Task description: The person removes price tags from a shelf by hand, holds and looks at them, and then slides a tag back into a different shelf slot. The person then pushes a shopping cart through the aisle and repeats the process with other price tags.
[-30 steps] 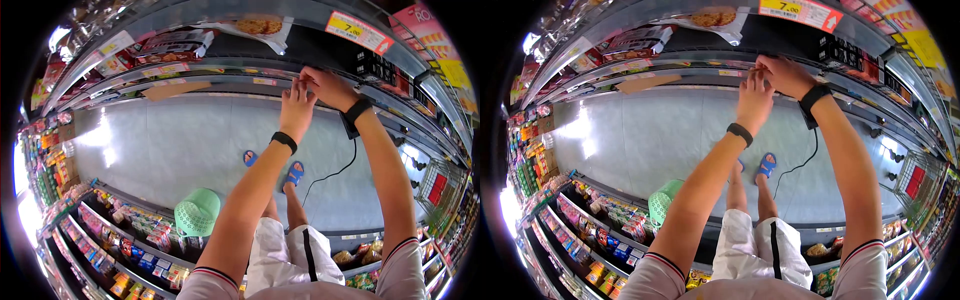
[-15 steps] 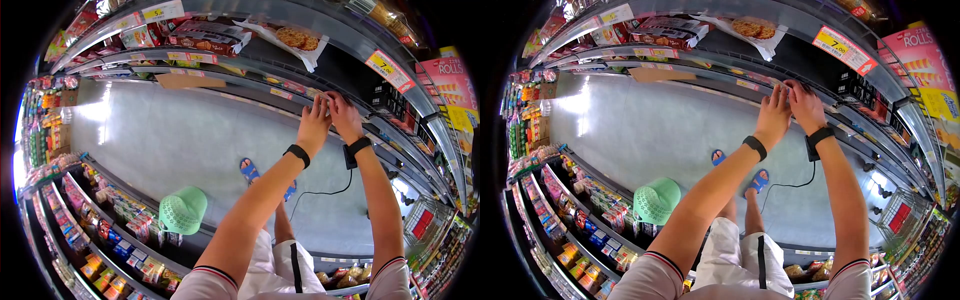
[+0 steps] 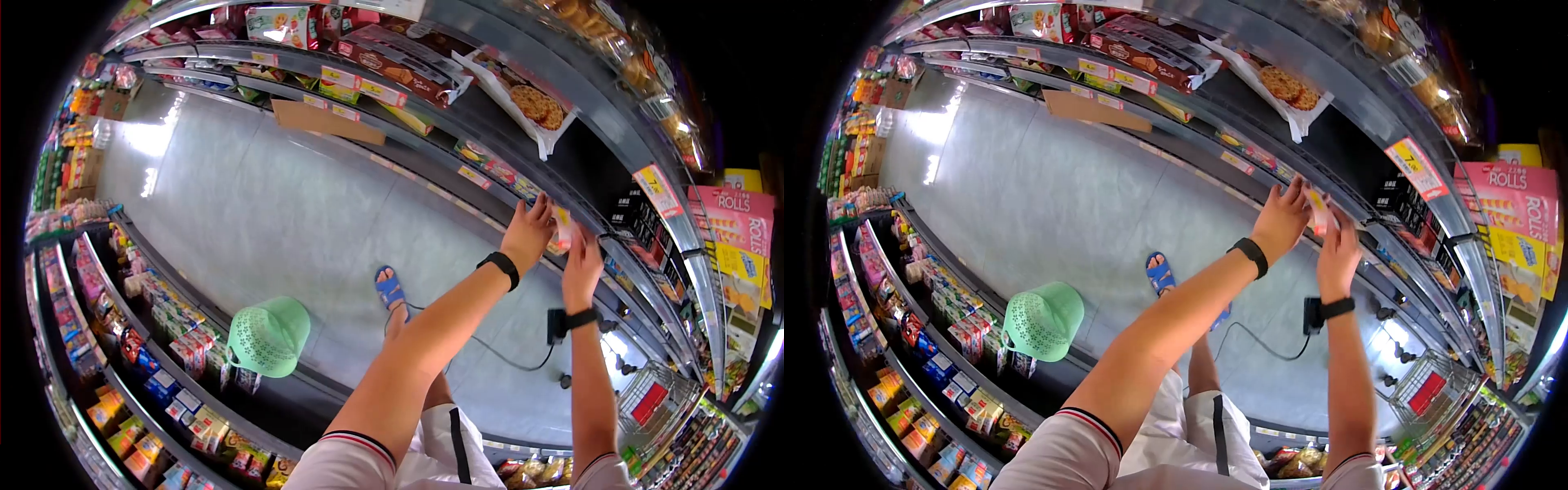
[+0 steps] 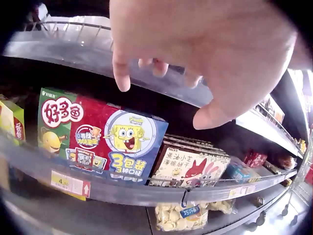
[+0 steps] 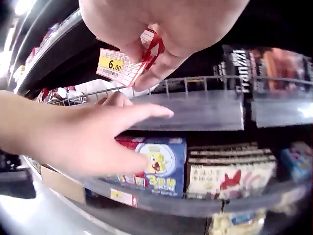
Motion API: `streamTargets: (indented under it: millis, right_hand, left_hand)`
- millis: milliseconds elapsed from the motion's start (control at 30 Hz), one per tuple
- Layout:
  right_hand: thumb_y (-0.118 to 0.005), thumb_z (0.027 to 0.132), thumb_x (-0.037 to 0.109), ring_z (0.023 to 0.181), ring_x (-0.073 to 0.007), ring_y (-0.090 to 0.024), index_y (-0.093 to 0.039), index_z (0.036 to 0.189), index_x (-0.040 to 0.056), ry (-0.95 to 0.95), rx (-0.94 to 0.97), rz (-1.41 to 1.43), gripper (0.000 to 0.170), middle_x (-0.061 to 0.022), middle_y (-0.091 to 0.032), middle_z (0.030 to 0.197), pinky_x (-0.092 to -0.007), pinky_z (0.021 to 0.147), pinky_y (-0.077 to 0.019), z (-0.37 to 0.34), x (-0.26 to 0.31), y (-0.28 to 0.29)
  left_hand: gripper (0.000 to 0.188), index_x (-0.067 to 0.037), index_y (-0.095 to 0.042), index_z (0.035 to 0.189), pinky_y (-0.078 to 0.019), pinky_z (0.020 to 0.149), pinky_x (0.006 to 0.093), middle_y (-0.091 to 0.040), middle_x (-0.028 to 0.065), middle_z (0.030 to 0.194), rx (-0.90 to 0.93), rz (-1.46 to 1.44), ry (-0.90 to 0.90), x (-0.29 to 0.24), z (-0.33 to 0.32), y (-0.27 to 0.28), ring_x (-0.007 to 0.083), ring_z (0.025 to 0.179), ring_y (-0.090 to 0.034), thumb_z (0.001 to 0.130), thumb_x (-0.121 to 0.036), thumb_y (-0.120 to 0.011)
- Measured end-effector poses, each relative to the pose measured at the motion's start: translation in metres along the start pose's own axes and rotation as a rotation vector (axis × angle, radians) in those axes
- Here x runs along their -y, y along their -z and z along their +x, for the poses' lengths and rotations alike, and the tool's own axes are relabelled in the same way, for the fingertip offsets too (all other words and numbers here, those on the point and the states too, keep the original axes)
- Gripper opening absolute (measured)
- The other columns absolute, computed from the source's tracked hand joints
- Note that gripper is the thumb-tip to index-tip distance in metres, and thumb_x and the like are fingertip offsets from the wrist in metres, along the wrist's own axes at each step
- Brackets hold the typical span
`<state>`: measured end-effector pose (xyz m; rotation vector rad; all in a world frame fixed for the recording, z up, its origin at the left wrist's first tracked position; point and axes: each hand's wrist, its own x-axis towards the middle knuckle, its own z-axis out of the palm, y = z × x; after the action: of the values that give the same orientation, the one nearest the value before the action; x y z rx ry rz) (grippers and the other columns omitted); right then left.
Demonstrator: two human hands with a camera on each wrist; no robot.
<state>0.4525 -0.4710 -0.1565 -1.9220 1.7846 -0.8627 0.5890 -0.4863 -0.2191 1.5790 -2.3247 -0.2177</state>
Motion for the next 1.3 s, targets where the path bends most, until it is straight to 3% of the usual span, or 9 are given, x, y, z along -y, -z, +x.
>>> streamTargets:
  millis: [167,567,667,767,867,1033,1133,1233,1300]
  right_hand:
    - [-0.052,0.106,0.019,0.094,-0.0209,-0.070,-0.063,0.126,-0.0024,-0.301,0.097,0.140,0.031,-0.0163,-0.070,0.111,-0.0321,0.080,-0.0552,-0.047,-0.009,0.008]
    - [-0.056,0.103,0.016,0.102,-0.0313,-0.069,-0.064,0.121,-0.0035,0.021,-0.022,-0.016,0.028,-0.0201,-0.069,0.113,-0.0389,0.086,-0.0539,0.040,0.020,-0.004]
    - [-0.056,0.104,0.015,0.095,-0.0237,-0.068,-0.064,0.126,-0.0011,-0.047,-0.024,0.010,0.029,-0.0169,-0.070,0.115,-0.0343,0.084,-0.0542,0.005,0.044,0.002]
    - [-0.057,0.104,0.016,0.081,-0.0120,-0.062,-0.063,0.126,-0.0014,-0.242,0.153,0.129,0.029,-0.0081,-0.070,0.099,-0.0291,0.074,-0.0525,-0.072,0.031,0.009]
    - [-0.057,0.097,0.001,0.084,-0.0136,-0.066,-0.060,0.122,-0.0037,-0.492,0.374,0.377,0.025,-0.0087,-0.070,0.099,-0.0309,0.072,-0.0574,-0.148,0.026,0.007]
    - [-0.066,0.094,0.004,0.077,-0.0177,-0.070,-0.058,0.104,-0.0031,-0.670,0.697,0.479,0.014,-0.0111,-0.070,0.094,-0.0326,0.068,-0.0604,-0.225,0.039,0.017]
    - [-0.070,0.095,0.014,0.076,-0.0161,-0.071,-0.060,0.099,-0.0028,-0.382,0.888,0.019,0.020,-0.0098,-0.070,0.088,-0.0307,0.067,-0.0582,-0.223,0.082,0.051]
    - [-0.073,0.095,0.024,0.077,-0.0134,-0.071,-0.063,0.096,-0.0030,-0.545,0.967,0.241,0.028,-0.0086,-0.071,0.084,-0.0290,0.065,-0.0556,-0.224,0.102,0.080]
    - [-0.074,0.094,0.027,0.076,-0.0120,-0.070,-0.064,0.097,-0.0036,-0.517,1.001,0.203,0.032,-0.0083,-0.072,0.086,-0.0285,0.064,-0.0549,-0.214,0.127,0.105]
  left_hand:
    - [0.070,-0.026,-0.033,0.158,-0.0401,0.104,0.0499,-0.043,0.0124,0.154,0.109,-0.002,0.015,0.004,0.003,0.007,0.0300,0.144,-0.036,0.093,-0.025,-0.059]
    - [0.060,-0.021,-0.051,0.144,-0.0443,0.099,0.0493,-0.053,0.0142,0.143,-0.145,-0.186,0.031,0.008,-0.006,0.003,0.0317,0.136,-0.047,0.086,-0.020,-0.067]
    - [0.051,-0.013,-0.057,0.135,-0.0466,0.100,0.0445,-0.059,0.0145,0.134,-0.223,-0.682,0.086,0.027,-0.006,0.018,0.0326,0.127,-0.056,0.085,-0.011,-0.065]
    - [0.032,-0.004,-0.058,0.130,-0.0498,0.097,0.0365,-0.061,0.0132,0.130,-0.143,-1.337,0.397,0.024,-0.052,0.038,0.0249,0.116,-0.063,0.101,-0.017,-0.058]
    - [0.050,-0.005,-0.052,0.143,-0.0482,0.099,0.0325,-0.060,0.0077,0.135,0.207,-1.928,0.689,0.005,-0.134,0.052,0.0139,0.123,-0.057,0.104,-0.035,-0.060]
    - [0.044,-0.002,-0.064,0.125,-0.0512,0.086,0.0275,-0.069,0.0050,0.110,0.260,-1.539,0.702,-0.048,-0.273,0.071,0.0108,0.101,-0.063,0.102,-0.039,-0.061]
    - [0.037,-0.002,-0.065,0.117,-0.0515,0.082,0.0272,-0.068,0.0026,0.105,0.377,-1.503,0.762,-0.068,-0.315,0.084,0.0099,0.100,-0.061,0.099,-0.034,-0.067]
    - [0.036,0.000,-0.066,0.112,-0.0522,0.078,0.0289,-0.068,0.0040,0.101,0.230,-1.937,1.040,-0.083,-0.302,0.155,0.0092,0.095,-0.061,0.099,-0.033,-0.068]
    - [0.031,0.001,-0.065,0.112,-0.0538,0.081,0.0274,-0.068,0.0044,0.097,0.289,-1.656,0.767,-0.078,-0.296,0.180,0.0109,0.095,-0.064,0.100,-0.027,-0.067]
